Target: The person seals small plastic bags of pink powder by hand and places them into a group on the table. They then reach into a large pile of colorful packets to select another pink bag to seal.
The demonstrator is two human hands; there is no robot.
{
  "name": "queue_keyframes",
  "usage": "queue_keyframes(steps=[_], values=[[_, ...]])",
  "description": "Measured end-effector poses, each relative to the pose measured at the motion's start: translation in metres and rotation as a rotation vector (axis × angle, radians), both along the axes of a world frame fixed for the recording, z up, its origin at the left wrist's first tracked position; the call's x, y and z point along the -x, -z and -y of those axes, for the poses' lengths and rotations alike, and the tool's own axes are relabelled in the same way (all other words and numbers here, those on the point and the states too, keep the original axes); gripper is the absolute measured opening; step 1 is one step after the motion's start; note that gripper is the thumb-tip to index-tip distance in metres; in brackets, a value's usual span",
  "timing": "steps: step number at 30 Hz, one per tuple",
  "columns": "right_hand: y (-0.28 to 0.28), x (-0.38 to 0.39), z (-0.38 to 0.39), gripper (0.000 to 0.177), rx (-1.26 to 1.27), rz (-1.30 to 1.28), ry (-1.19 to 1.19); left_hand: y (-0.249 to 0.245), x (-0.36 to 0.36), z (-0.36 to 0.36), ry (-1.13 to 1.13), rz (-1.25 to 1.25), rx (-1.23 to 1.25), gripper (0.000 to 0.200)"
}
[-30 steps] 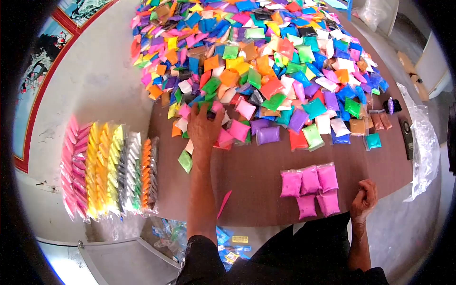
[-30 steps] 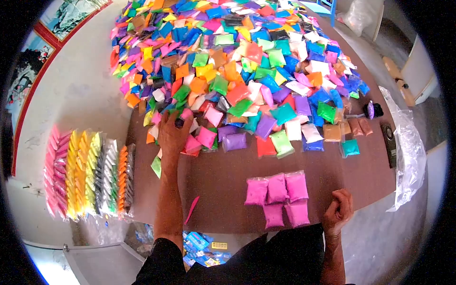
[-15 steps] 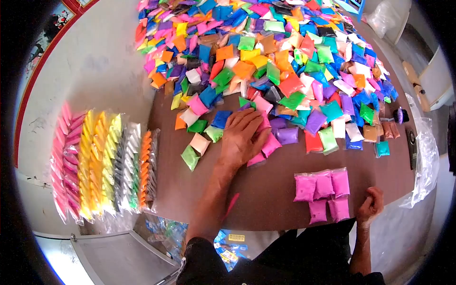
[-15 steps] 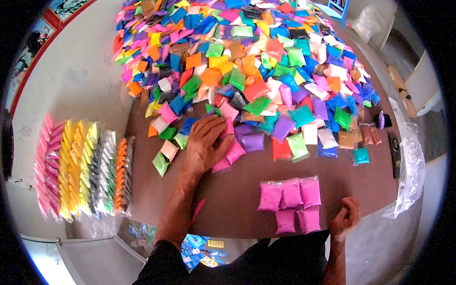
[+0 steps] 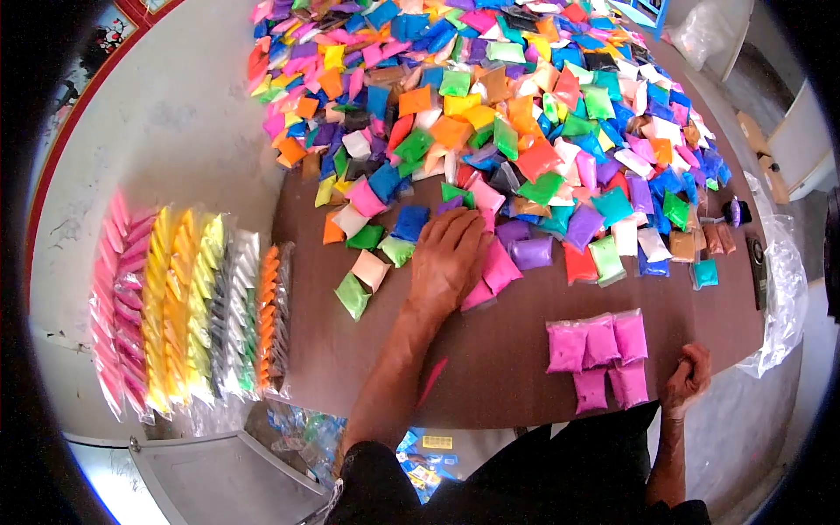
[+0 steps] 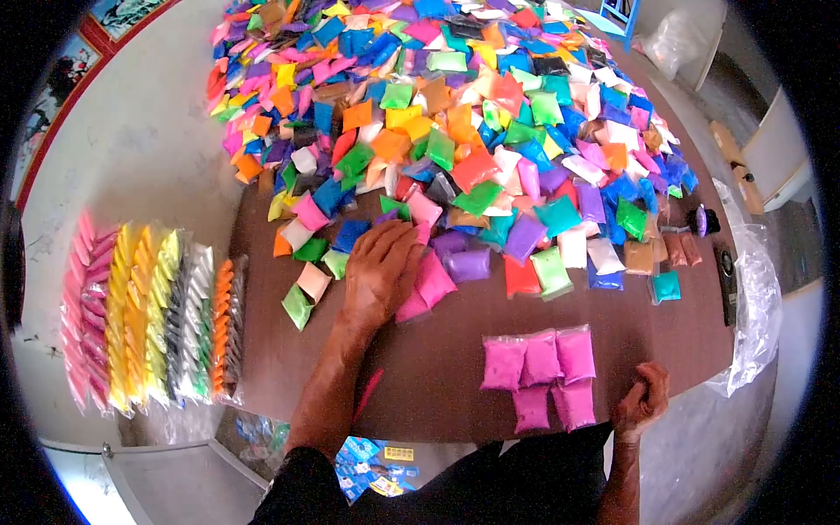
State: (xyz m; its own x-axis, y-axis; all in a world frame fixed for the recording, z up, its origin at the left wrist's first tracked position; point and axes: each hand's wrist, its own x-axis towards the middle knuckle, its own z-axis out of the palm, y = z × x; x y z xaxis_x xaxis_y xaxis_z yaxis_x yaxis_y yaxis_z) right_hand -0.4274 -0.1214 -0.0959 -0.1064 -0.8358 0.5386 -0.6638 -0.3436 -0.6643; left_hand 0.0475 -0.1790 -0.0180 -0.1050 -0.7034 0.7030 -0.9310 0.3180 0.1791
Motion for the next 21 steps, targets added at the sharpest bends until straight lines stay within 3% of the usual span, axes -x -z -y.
queue_keyframes(steps=[13, 21], values=[[-0.001, 0.000, -0.001, 0.029, -0.022, 0.020, -0.007, 0.004, -0.047, -0.003, -0.357, -0.146, 0.059, 0.017], [-0.002, 0.000, 0.001, 0.031, 0.010, 0.019, -0.027, 0.010, -0.061, -0.004, -0.451, -0.237, 0.072, 0.020]])
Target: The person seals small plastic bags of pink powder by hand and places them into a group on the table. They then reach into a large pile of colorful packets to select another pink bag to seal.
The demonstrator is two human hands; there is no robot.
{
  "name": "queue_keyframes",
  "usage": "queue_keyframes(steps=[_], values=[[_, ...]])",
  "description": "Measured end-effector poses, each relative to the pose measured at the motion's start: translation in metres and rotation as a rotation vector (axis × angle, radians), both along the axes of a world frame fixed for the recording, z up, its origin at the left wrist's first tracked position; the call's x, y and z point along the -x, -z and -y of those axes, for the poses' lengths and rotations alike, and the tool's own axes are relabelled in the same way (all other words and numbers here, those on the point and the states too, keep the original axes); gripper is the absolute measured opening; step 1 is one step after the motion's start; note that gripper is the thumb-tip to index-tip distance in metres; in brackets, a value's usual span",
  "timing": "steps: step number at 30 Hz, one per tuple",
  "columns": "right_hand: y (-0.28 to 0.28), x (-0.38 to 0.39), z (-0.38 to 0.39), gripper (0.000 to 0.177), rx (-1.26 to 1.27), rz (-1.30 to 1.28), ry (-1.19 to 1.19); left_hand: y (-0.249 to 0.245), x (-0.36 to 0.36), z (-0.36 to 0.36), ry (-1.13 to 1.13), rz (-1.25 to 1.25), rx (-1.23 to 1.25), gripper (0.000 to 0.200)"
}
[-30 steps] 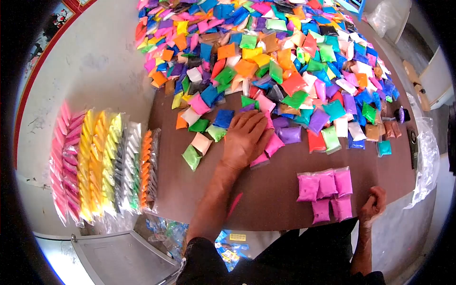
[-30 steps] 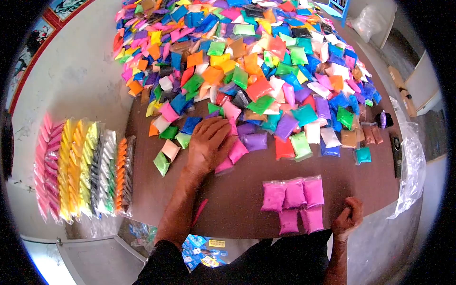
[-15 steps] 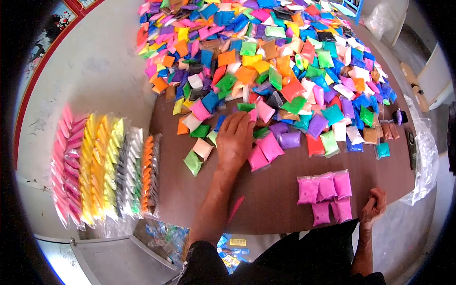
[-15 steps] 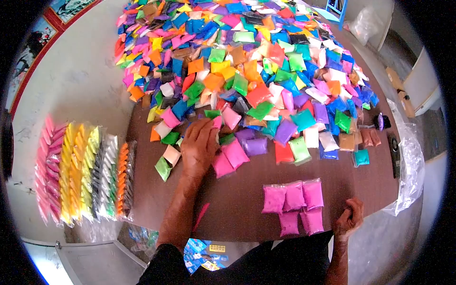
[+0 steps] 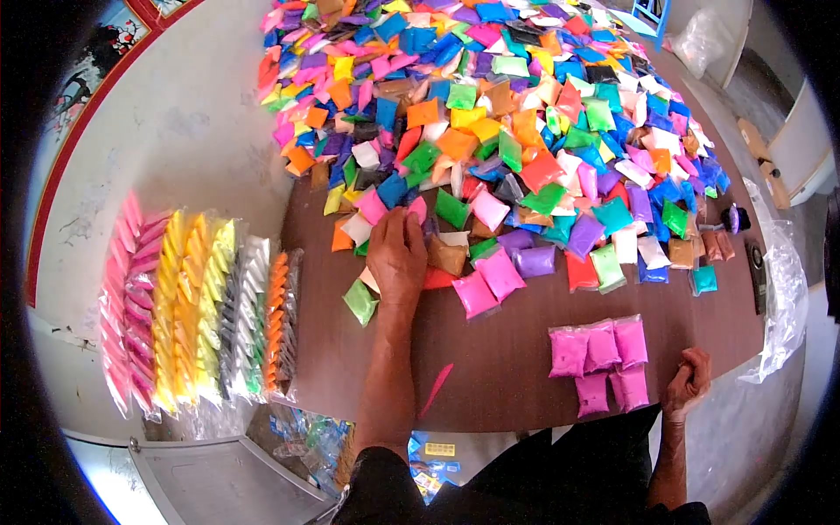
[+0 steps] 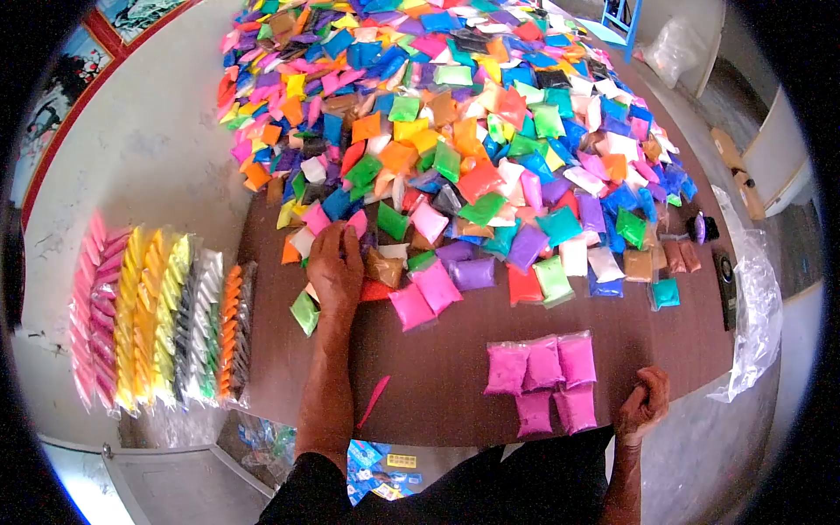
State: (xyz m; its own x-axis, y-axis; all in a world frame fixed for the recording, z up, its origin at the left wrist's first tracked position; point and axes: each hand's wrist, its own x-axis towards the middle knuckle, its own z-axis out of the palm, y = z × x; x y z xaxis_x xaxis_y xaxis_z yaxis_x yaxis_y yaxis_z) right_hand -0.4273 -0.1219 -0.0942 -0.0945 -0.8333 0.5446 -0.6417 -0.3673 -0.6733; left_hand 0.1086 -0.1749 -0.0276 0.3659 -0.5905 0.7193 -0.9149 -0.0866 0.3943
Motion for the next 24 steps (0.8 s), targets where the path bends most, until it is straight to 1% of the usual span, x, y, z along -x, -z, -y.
queue_keyframes(steps=[5, 7, 8, 10, 14, 16, 17, 19, 20, 22, 24], values=[[-0.005, -0.005, 0.002, 0.031, 0.031, -0.038, -0.022, 0.001, -0.005, -0.001, -0.020, -0.029, 0.030, 0.024], [-0.006, -0.006, 0.002, 0.031, 0.043, -0.054, -0.024, 0.002, -0.005, -0.001, -0.059, -0.152, 0.007, 0.029], [-0.006, -0.006, 0.002, 0.031, 0.037, -0.051, -0.019, 0.003, -0.005, -0.001, -0.059, -0.151, 0.006, 0.029], [-0.007, -0.005, 0.002, 0.031, 0.029, -0.046, -0.016, 0.000, -0.006, -0.002, -0.085, -0.077, 0.013, 0.030], [-0.003, -0.004, 0.004, 0.030, 0.026, -0.056, -0.023, -0.007, -0.008, -0.001, -0.095, -0.006, 0.015, 0.027], [-0.001, -0.003, 0.004, 0.030, 0.025, -0.065, -0.028, -0.019, -0.013, 0.002, -0.053, 0.070, -0.060, 0.025], [-0.001, -0.004, 0.003, 0.029, 0.014, -0.055, -0.025, -0.021, -0.019, 0.007, -0.054, 0.072, -0.065, 0.025], [-0.002, -0.007, 0.002, 0.028, 0.004, -0.043, -0.022, -0.027, -0.035, 0.027, -0.083, 0.204, -0.081, 0.025], [-0.005, -0.008, 0.001, 0.027, -0.009, -0.028, -0.017, -0.027, -0.041, 0.036, -0.080, 0.204, -0.081, 0.025], [-0.008, -0.007, 0.002, 0.027, -0.018, -0.015, -0.009, -0.025, -0.051, 0.052, -0.055, 0.202, -0.306, 0.030], [-0.007, -0.006, 0.002, 0.025, -0.025, -0.073, -0.003, -0.024, -0.057, 0.065, -0.062, 0.211, -0.314, 0.031]])
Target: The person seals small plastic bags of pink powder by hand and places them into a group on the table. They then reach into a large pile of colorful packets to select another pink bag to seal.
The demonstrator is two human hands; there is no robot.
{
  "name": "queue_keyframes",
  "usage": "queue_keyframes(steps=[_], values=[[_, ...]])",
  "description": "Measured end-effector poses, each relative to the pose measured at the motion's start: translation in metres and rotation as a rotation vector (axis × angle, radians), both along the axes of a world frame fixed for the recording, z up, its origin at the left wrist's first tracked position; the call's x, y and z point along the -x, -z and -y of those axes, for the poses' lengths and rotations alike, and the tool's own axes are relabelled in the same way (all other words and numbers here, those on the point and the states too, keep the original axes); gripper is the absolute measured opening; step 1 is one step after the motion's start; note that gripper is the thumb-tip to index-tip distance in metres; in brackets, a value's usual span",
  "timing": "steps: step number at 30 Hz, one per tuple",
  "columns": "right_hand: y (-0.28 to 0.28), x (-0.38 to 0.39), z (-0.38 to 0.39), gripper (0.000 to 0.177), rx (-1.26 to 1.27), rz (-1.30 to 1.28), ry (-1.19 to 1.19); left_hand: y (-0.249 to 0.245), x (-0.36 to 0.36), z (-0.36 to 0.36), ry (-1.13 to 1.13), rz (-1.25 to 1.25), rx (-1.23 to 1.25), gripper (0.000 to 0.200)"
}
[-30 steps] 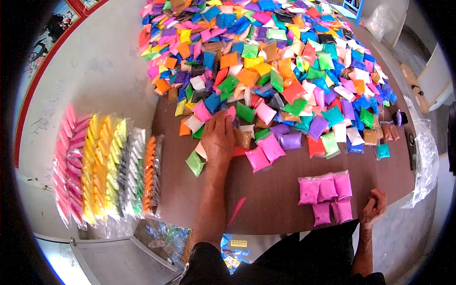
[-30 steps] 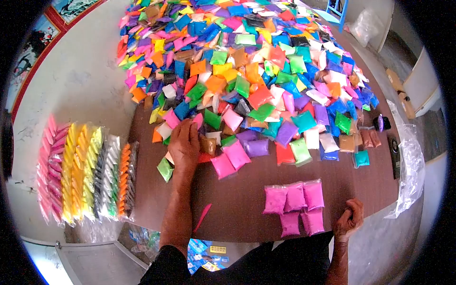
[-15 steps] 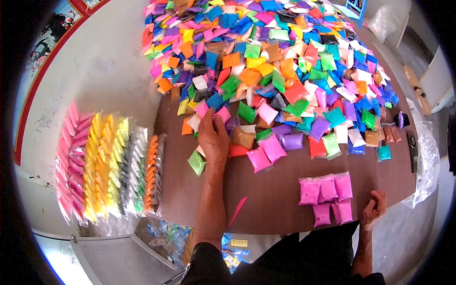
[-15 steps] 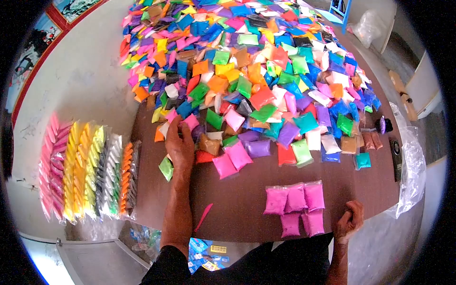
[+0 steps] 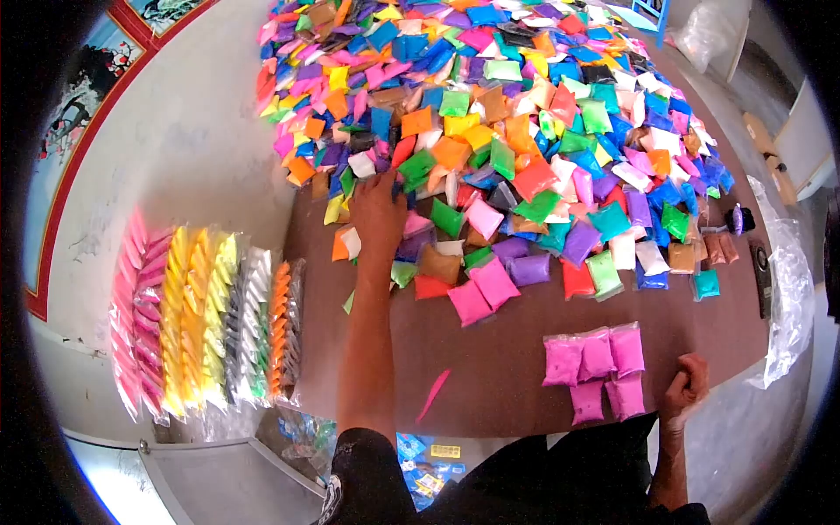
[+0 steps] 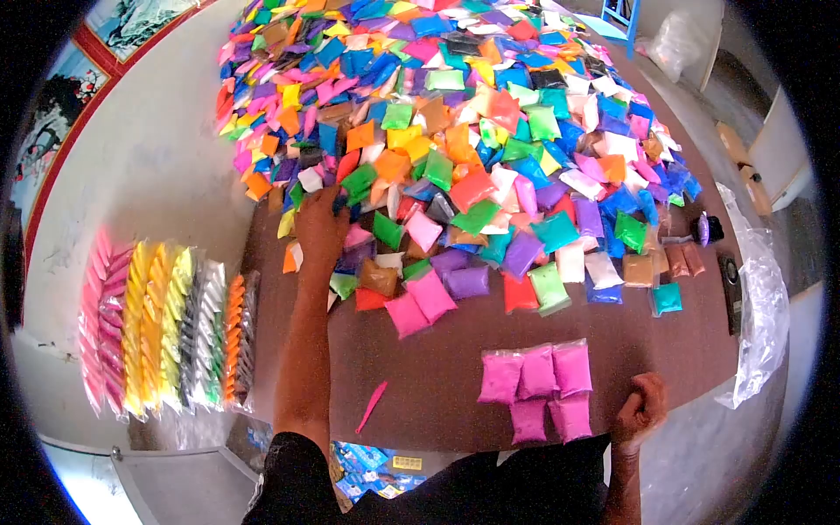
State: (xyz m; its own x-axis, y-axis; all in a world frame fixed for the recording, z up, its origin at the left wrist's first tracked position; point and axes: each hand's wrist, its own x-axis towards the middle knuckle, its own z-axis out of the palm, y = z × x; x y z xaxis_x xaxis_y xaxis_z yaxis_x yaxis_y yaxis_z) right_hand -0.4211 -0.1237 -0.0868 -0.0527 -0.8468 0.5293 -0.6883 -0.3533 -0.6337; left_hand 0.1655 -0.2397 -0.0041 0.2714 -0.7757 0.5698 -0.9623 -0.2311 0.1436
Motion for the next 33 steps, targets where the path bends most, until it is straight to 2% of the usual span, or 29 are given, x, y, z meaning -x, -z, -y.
queue_keyframes(steps=[6, 8, 9, 12, 13, 15, 24, 33], values=[[-0.002, -0.004, -0.002, 0.026, -0.001, 0.041, -0.012, 0.008, -0.007, 0.017, 0.094, -0.028, 0.120, 0.022], [-0.006, -0.007, -0.001, 0.026, 0.000, 0.048, -0.017, 0.003, -0.008, 0.012, 0.149, -0.573, 0.224, 0.019], [-0.007, -0.008, -0.001, 0.026, 0.005, 0.055, -0.023, 0.001, -0.011, 0.007, 0.151, -0.572, 0.222, 0.019], [-0.008, -0.008, -0.001, 0.027, 0.008, 0.040, -0.020, -0.007, -0.011, -0.011, 0.249, -1.130, 0.289, 0.020], [-0.007, -0.008, -0.001, 0.027, 0.004, 0.039, -0.022, -0.012, -0.004, -0.018, 0.244, -1.131, 0.287, 0.020], [-0.005, -0.006, -0.002, 0.028, -0.006, 0.044, -0.018, -0.017, 0.005, -0.031, 0.140, -1.378, 0.228, 0.019], [-0.003, -0.003, -0.003, 0.028, -0.028, 0.029, -0.002, 0.009, 0.010, -0.042, 0.146, -1.531, 0.283, 0.020], [-0.005, -0.005, -0.003, 0.027, -0.050, 0.039, 0.021, 0.014, 0.010, -0.049, 0.158, -1.508, 0.250, 0.023]])
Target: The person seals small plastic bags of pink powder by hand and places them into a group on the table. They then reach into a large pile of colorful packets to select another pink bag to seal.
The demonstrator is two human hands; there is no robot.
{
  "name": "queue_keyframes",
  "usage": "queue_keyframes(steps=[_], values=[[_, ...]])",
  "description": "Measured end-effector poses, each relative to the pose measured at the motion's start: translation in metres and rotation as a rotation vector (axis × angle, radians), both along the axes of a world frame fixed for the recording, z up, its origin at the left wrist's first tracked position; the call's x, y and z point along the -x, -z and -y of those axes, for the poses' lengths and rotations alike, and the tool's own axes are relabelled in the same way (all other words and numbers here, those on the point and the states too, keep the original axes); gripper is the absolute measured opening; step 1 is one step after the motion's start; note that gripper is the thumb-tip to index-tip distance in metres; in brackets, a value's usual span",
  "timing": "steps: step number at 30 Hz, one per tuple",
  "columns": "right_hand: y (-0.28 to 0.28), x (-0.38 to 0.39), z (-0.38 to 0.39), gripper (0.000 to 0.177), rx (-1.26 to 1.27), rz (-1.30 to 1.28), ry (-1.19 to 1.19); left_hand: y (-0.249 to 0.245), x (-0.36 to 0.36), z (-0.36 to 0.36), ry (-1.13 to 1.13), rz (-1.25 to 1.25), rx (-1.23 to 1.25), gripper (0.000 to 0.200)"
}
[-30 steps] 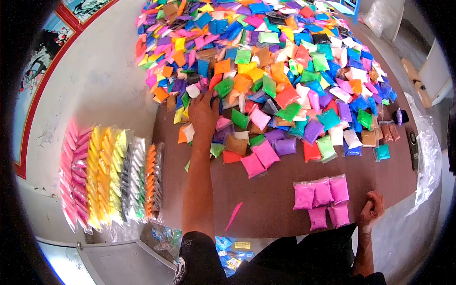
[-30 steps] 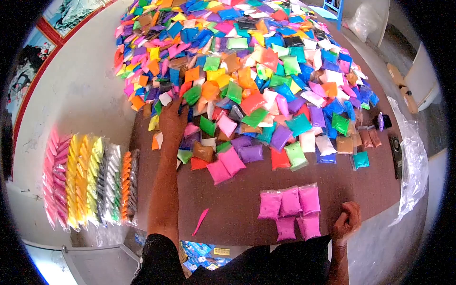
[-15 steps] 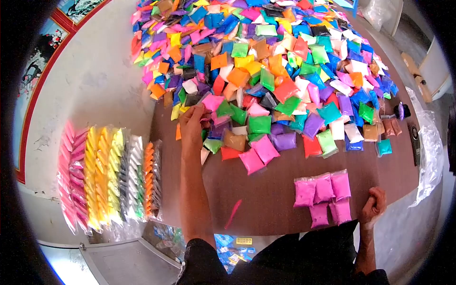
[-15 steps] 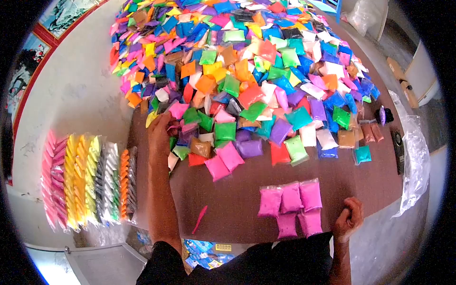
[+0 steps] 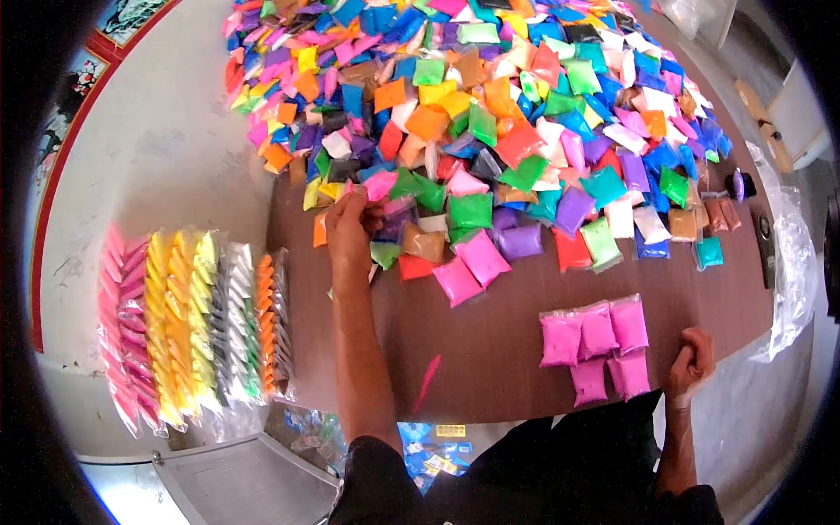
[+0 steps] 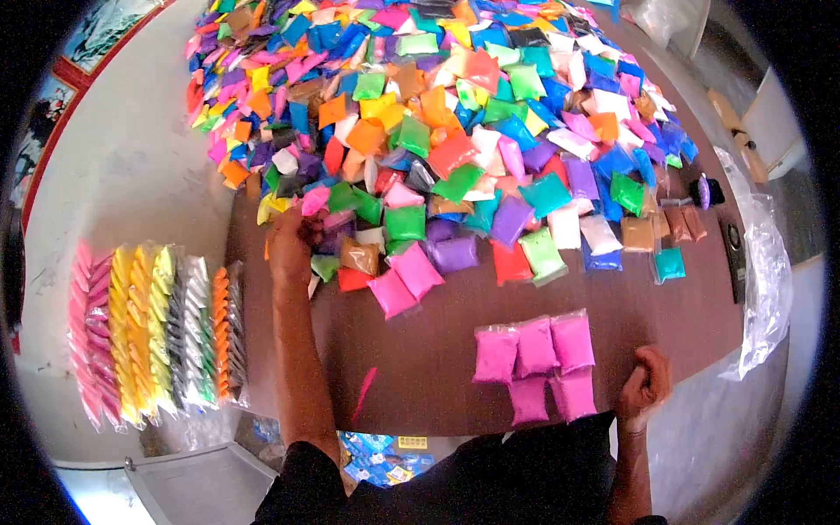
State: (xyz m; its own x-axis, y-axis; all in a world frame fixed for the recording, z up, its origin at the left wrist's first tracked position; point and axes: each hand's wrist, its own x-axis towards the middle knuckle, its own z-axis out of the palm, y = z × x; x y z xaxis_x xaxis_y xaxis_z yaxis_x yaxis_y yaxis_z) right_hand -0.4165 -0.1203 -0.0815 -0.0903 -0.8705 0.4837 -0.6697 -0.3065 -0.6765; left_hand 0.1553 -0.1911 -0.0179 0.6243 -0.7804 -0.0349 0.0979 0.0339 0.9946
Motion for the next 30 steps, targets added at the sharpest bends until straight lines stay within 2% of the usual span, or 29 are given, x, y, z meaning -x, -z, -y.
queue_keyframes(steps=[4, 7, 9, 12, 16, 20, 22, 24, 26, 30], values=[[-0.004, -0.001, 0.003, 0.027, 0.014, -0.034, -0.012, 0.013, -0.005, 0.001, -0.037, -0.016, 0.035, 0.023], [0.002, -0.003, 0.003, 0.028, 0.038, 0.001, 0.024, 0.015, -0.006, 0.000, -0.020, 0.124, 0.026, 0.021], [-0.010, -0.009, 0.004, 0.022, 0.049, -0.069, 0.025, 0.015, -0.007, -0.002, -0.042, 0.218, 0.000, 0.022], [-0.022, -0.014, 0.004, 0.026, 0.019, -0.029, 0.030, 0.011, 0.005, -0.005, -0.055, 0.353, -0.005, 0.024], [-0.014, -0.012, 0.006, 0.026, 0.067, -0.006, 0.023, 0.003, -0.012, -0.009, 0.004, 0.773, -0.118, 0.027], [-0.016, -0.014, 0.005, 0.029, 0.058, 0.007, 0.030, -0.012, 0.009, -0.012, 0.024, 0.781, -0.144, 0.028], [-0.018, -0.016, 0.005, 0.030, 0.056, 0.008, 0.041, -0.033, 0.043, -0.011, -0.138, 1.263, -0.160, 0.031], [-0.014, -0.012, 0.004, 0.023, 0.026, 0.014, 0.027, -0.054, 0.075, -0.008, -0.127, 1.310, -0.183, 0.039], [-0.017, -0.014, 0.004, 0.023, 0.029, 0.008, 0.033, -0.060, 0.100, 0.006, 0.065, 1.417, 0.049, 0.044], [-0.017, -0.013, 0.006, 0.024, 0.082, 0.016, -0.003, -0.061, 0.161, 0.041, 0.342, 1.612, 0.122, 0.050]])
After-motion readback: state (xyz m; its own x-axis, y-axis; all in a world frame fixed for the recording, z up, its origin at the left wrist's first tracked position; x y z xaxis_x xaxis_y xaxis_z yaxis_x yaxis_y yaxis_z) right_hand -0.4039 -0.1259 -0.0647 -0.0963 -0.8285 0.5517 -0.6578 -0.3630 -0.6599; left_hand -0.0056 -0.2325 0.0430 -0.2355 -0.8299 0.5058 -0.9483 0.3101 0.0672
